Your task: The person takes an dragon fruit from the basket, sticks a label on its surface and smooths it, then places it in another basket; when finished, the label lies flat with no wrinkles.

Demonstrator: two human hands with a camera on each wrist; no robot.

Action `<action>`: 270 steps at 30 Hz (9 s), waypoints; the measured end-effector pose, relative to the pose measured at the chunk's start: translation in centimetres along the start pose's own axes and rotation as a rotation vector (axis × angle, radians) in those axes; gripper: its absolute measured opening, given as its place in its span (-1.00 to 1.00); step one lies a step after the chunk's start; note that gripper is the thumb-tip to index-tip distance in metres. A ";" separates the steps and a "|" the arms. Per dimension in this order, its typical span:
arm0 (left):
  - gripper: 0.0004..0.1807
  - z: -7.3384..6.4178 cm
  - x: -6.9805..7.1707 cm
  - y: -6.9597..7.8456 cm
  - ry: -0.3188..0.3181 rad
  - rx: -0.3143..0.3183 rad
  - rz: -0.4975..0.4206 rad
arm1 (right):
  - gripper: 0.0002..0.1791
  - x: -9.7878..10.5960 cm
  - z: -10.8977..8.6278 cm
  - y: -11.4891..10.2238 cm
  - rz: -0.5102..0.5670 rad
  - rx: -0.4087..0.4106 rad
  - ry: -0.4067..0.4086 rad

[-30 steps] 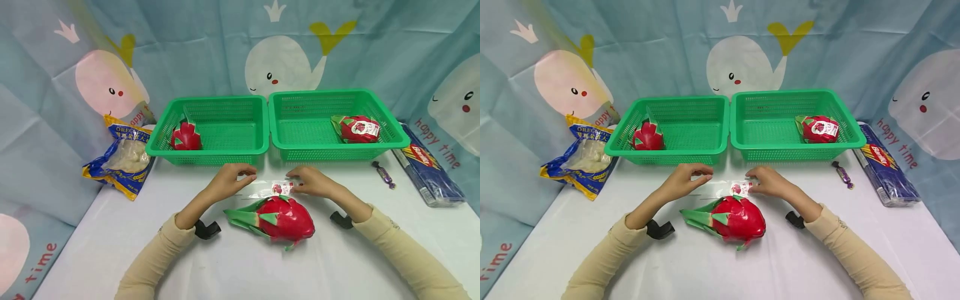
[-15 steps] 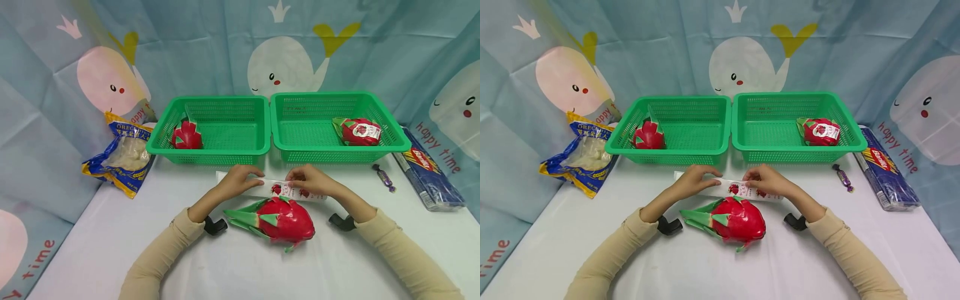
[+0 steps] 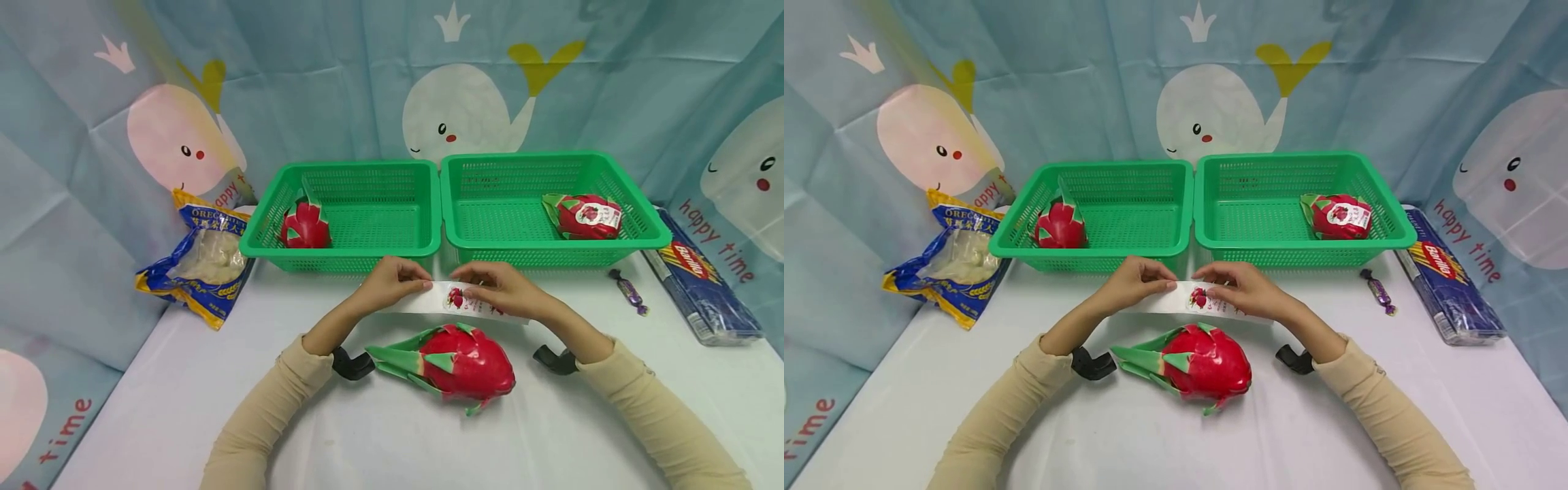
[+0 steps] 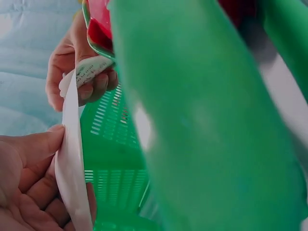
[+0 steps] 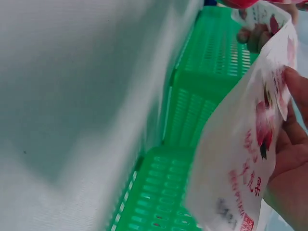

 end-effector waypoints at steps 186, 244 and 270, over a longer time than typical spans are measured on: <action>-0.80 -6.7 7.5 -9.7 0.462 0.251 -1.116 | -0.22 8.6 -1.6 -3.2 -0.181 -0.428 0.154; -0.15 -0.1 19.6 -10.0 -0.366 0.274 0.877 | -0.67 9.3 -9.9 8.8 1.128 -0.338 0.307; -0.17 2.9 16.8 -12.4 -0.233 0.256 0.634 | -0.68 12.6 -10.7 9.6 1.312 -0.098 0.573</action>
Point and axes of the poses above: each hand's wrist, its own z-axis towards the middle knuckle, its own x-axis out of the back of the hand, y = z × x, the point moved 10 cm from there along z, towards the middle knuckle, and after that the axes turned 5 degrees about z, right-handed, at the moved point
